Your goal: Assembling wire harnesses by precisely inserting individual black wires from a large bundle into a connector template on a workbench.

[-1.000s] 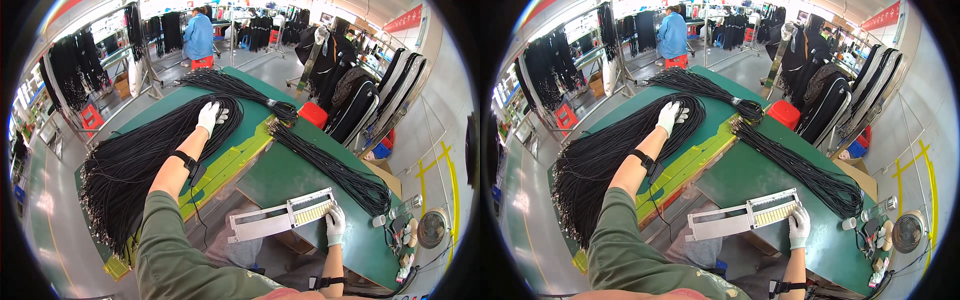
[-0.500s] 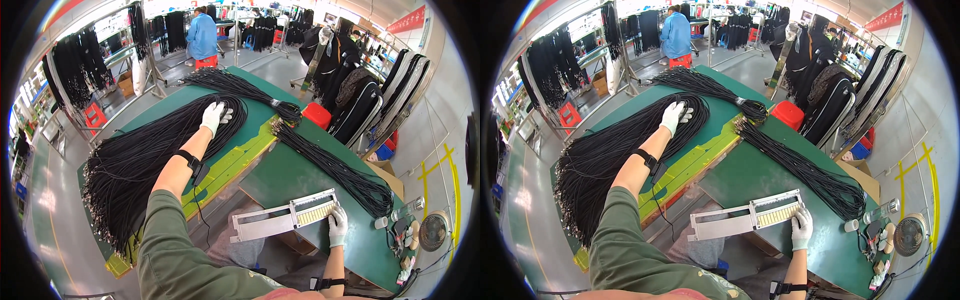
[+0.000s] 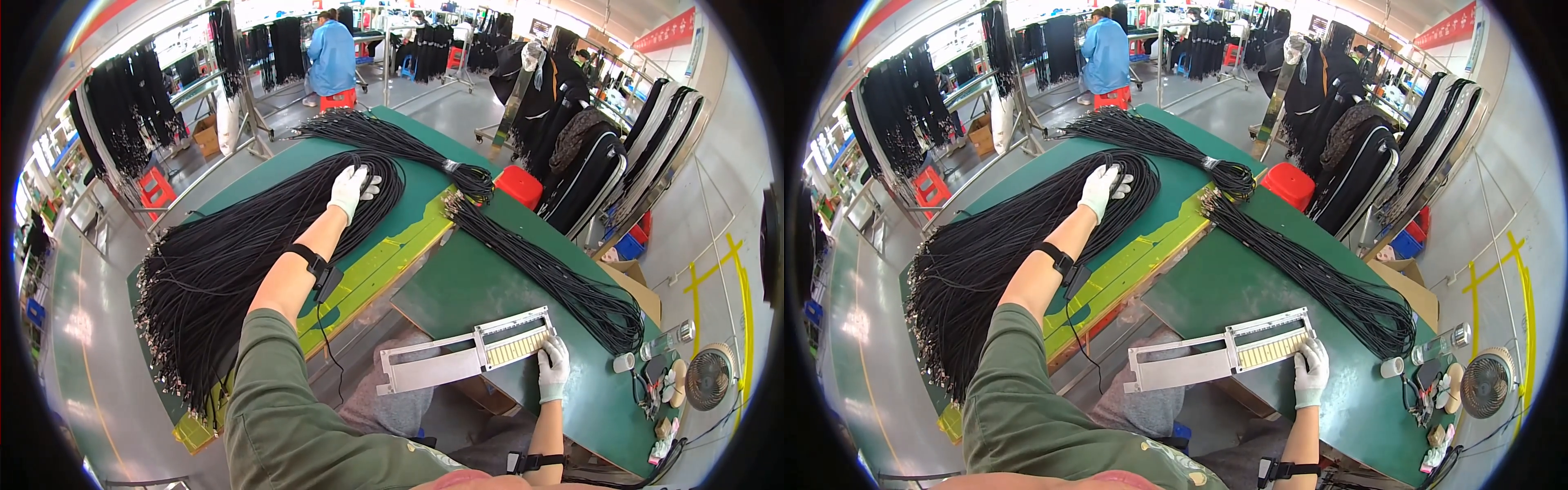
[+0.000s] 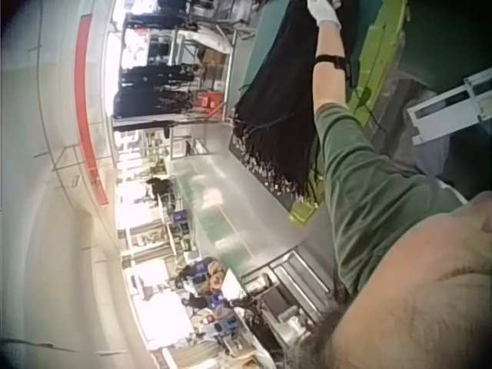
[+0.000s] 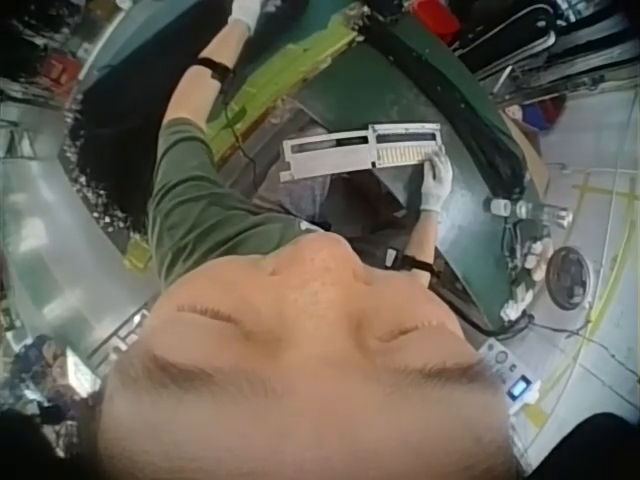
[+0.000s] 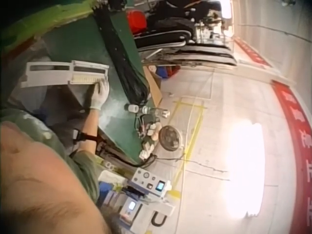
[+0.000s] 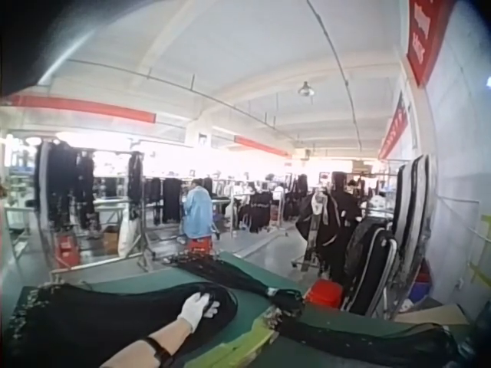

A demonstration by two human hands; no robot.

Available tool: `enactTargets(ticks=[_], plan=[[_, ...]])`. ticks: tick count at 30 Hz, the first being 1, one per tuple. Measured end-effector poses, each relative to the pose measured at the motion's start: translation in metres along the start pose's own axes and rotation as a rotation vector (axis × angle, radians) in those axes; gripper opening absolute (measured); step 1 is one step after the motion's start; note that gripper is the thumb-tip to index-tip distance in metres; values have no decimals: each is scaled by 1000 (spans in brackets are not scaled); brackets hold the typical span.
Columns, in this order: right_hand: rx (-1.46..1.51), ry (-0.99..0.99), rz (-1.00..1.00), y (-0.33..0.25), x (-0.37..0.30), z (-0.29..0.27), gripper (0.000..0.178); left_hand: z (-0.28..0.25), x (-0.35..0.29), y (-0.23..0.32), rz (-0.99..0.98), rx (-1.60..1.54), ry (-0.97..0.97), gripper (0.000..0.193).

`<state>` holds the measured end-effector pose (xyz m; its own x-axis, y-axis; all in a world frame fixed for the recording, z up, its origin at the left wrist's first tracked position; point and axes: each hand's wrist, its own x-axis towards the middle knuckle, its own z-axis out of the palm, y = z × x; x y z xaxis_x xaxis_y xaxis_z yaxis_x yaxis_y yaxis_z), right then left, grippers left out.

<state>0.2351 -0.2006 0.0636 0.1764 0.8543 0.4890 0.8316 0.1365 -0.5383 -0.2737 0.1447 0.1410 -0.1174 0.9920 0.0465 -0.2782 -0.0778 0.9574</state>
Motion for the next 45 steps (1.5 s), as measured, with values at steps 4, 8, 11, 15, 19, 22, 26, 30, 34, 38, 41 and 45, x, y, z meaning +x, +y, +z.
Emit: enactTargets(ticks=[4,8,11,15,19,22,26,30,34,38,41,45], plan=[[12,5,-15,-2,1,2,23,-8,2,4,58,150,-14,28],[25,-17,-22,-8,3,4,23,-3,0,13,8,433,62,31],[8,1,7,-2,-5,1,22,25,-16,9,296,1161,177,34],[37,6,3,-4,-5,2,22,22,-12,13,226,1168,164,36],[9,10,21,-4,-3,1,22,20,-5,10,265,1170,157,36],[10,9,20,-1,-5,0,22,20,-4,11,248,1168,162,36],[19,13,13,0,-4,-2,22,21,-8,14,206,1149,162,32],[41,10,-1,2,-1,-3,22,26,-9,16,196,1248,146,30],[29,7,4,4,-1,-5,23,33,-9,24,222,1362,119,29],[23,11,7,5,-3,-6,23,31,-8,26,238,1429,118,27],[28,18,1,7,-3,-5,23,31,-9,24,244,1451,137,27],[46,24,-8,7,-3,-6,22,29,-13,25,256,1458,163,28]])
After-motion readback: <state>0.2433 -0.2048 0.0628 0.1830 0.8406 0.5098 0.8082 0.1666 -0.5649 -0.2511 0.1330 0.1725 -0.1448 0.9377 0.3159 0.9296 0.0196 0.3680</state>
